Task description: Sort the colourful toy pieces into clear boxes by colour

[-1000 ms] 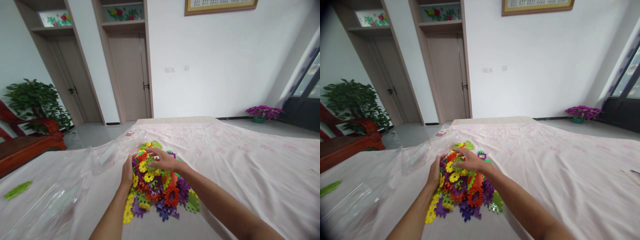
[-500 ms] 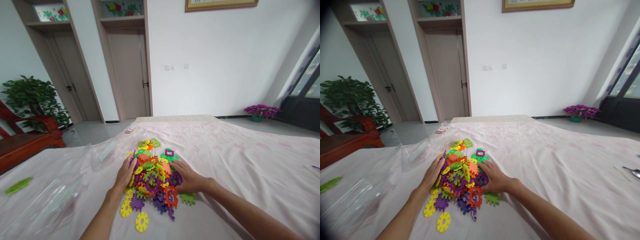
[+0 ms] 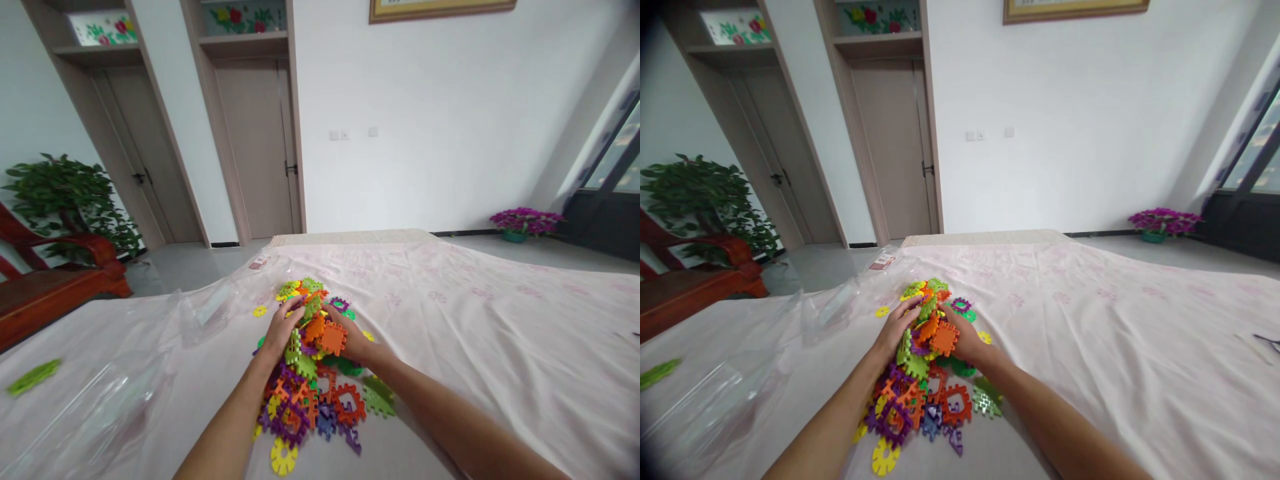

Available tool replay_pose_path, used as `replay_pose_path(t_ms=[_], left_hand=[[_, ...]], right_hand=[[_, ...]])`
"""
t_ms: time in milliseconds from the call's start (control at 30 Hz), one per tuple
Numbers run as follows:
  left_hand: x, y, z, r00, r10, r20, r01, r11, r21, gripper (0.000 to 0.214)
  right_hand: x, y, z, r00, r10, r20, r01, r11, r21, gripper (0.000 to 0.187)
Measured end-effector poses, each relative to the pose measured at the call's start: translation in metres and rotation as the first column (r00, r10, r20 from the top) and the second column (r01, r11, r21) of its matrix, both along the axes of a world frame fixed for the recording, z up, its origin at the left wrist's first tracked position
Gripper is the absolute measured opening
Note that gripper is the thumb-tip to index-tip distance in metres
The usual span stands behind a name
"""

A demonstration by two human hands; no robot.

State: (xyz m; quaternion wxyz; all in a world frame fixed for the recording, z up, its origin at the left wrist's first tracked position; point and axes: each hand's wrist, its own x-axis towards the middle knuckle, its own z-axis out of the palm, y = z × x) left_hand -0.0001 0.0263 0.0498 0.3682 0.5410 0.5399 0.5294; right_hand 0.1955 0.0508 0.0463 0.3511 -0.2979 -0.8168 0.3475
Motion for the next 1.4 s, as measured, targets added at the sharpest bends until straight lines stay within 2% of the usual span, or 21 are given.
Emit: replay_pose_path(t_ms=[100, 200, 267, 333, 400, 467, 533, 600, 700, 767, 833, 900, 1000, 1100, 1200, 1267, 1333, 1400], left_hand=[[0.014, 0.0, 0.017, 0.996, -0.083, 0.021, 0.082, 0.995, 0.048, 0.047], [0.009, -0.008, 0.035, 0.988, -0.136, -0.069, 0.141, 0.987, 0.074, 0.047], [-0.006, -0.023, 0.042, 0.974, -0.155, -0.166, 0.169, 0.983, 0.07, 0.05], [-0.027, -0.045, 0.041, 0.93, -0.195, -0.313, 0.223, 0.973, 0.054, 0.061], [-0.05, -0.074, 0.03, 0.851, -0.266, -0.452, 0.285, 0.958, -0.029, 0.088], [-0.067, -0.102, 0.01, 0.771, -0.313, -0.554, 0.304, 0.946, -0.112, 0.113], [-0.075, -0.122, -0.013, 0.669, -0.375, -0.642, 0.345, 0.922, -0.178, 0.124], [-0.073, -0.131, -0.034, 0.611, -0.321, -0.724, 0.345, 0.931, -0.122, 0.123], [-0.058, -0.123, -0.052, 0.571, -0.129, -0.81, 0.286, 0.957, 0.049, 0.107], [-0.047, -0.11, -0.055, 0.572, -0.032, -0.82, 0.236, 0.963, 0.127, 0.093], [-0.037, -0.095, -0.052, 0.607, 0.038, -0.794, 0.176, 0.968, 0.181, 0.074], [-0.028, -0.08, -0.046, 0.677, 0.104, -0.729, 0.089, 0.971, 0.221, 0.057], [-0.018, -0.055, -0.029, 0.8, 0.173, -0.575, -0.035, 0.969, 0.244, 0.043], [-0.013, -0.03, -0.01, 0.889, 0.245, -0.387, -0.171, 0.961, 0.217, 0.035], [-0.019, -0.012, 0.001, 0.941, 0.244, -0.235, -0.214, 0.966, 0.145, 0.036], [-0.031, -0.006, -0.001, 0.921, 0.273, -0.279, -0.246, 0.96, 0.131, 0.038], [-0.044, -0.004, -0.009, 0.825, 0.349, -0.444, -0.326, 0.936, 0.13, 0.041], [-0.054, -0.004, -0.021, 0.718, 0.365, -0.592, -0.402, 0.913, 0.076, 0.047]], right_hand=[[-0.009, 0.01, 0.008, 0.991, 0.044, -0.125, -0.047, 0.999, -0.024, 0.067], [-0.006, 0.016, 0.021, 0.985, 0.096, -0.141, -0.11, 0.989, -0.096, 0.081], [0.01, 0.014, 0.029, 0.989, 0.139, -0.059, -0.145, 0.982, -0.122, 0.092], [0.034, 0.004, 0.033, 0.975, 0.195, 0.103, -0.188, 0.98, -0.071, 0.107], [0.061, -0.012, 0.031, 0.933, 0.253, 0.255, -0.259, 0.966, -0.013, 0.117], [0.08, -0.031, 0.024, 0.88, 0.284, 0.38, -0.311, 0.95, 0.011, 0.123], [0.087, -0.047, 0.013, 0.839, 0.238, 0.489, -0.297, 0.954, 0.046, 0.125], [0.084, -0.057, 0.004, 0.814, 0.171, 0.556, -0.267, 0.959, 0.097, 0.12], [0.068, -0.058, -0.001, 0.832, 0.051, 0.552, -0.202, 0.955, 0.216, 0.104], [0.057, -0.054, 0.001, 0.853, -0.013, 0.522, -0.16, 0.945, 0.285, 0.088], [0.048, -0.046, 0.004, 0.864, -0.07, 0.499, -0.11, 0.94, 0.323, 0.069], [0.039, -0.037, 0.008, 0.868, -0.141, 0.477, -0.031, 0.942, 0.334, 0.052], [0.023, -0.022, 0.016, 0.87, -0.246, 0.428, 0.127, 0.949, 0.287, 0.037], [0.009, -0.005, 0.026, 0.877, -0.289, 0.384, 0.215, 0.95, 0.225, 0.034], [0.005, 0.012, 0.031, 0.871, -0.365, 0.329, 0.302, 0.926, 0.228, 0.042], [0.011, 0.023, 0.029, 0.844, -0.431, 0.318, 0.37, 0.899, 0.235, 0.048], [0.02, 0.034, 0.023, 0.819, -0.468, 0.332, 0.412, 0.882, 0.227, 0.049], [0.028, 0.043, 0.016, 0.823, -0.449, 0.348, 0.408, 0.893, 0.189, 0.047]])
